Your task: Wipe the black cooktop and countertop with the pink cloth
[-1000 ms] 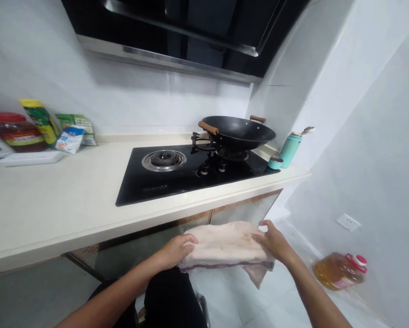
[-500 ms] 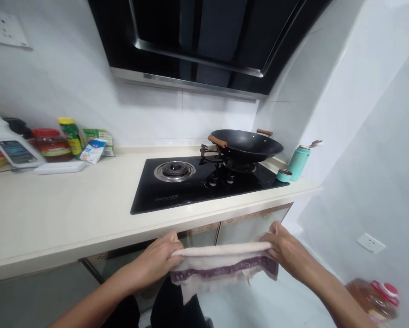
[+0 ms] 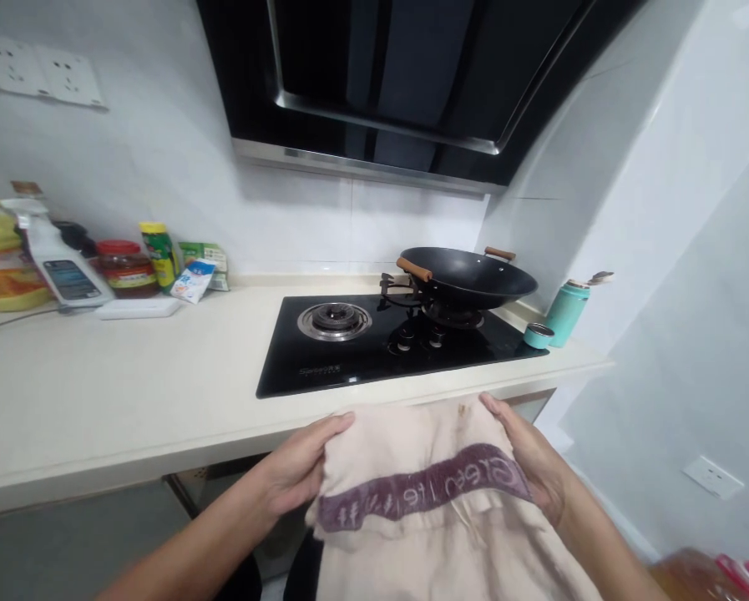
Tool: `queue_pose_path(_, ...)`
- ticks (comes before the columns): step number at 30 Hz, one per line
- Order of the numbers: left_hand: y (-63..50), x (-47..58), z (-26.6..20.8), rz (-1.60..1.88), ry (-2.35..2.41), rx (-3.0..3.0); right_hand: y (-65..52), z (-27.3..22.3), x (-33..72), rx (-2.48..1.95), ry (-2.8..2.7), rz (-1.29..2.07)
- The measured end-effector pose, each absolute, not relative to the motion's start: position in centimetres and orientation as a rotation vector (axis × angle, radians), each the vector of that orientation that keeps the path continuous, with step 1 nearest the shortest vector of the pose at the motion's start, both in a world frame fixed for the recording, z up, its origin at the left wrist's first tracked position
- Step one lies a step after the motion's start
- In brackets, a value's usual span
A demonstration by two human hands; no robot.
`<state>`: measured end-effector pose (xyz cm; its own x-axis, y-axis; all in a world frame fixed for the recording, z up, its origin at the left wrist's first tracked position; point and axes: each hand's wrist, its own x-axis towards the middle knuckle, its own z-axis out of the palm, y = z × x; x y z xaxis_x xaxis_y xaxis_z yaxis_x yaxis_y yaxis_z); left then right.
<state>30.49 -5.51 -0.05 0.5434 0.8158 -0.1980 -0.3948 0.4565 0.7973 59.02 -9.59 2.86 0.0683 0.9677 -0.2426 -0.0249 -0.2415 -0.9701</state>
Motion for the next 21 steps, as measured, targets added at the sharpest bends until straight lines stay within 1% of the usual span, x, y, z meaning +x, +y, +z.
queue_pose_path(4,-5.5,34.1,2.9,0.907,0.457,0.878,-8.3,5.3,54.3,-1.169,-1.127,1.367)
queue_pose_path(10,0.4,34.7,7.9,1.141,0.423,1.064,-4.2,9.8,49.9,-0.802,-1.349,1.130)
queue_pose_path(12,3.5,33.5,8.8,1.203,0.559,1.162,-1.1,10.3,48.4,-0.723,-1.387,1.067)
queue_pose_path(14,5.8,31.6,8.7,1.318,0.833,1.175,2.6,9.4,47.2,-0.714,-1.428,1.060)
queue_pose_path(16,6.6,29.1,7.7,1.423,1.014,1.136,6.0,7.2,46.7,-0.845,-1.482,1.019)
queue_pose_path(19,5.3,24.2,5.2,1.522,1.182,1.156,9.0,3.2,47.6,-1.133,-1.695,0.634)
queue_pose_path(21,3.5,20.7,3.3,1.513,1.259,1.223,9.6,1.2,48.4,-1.260,-1.889,0.436)
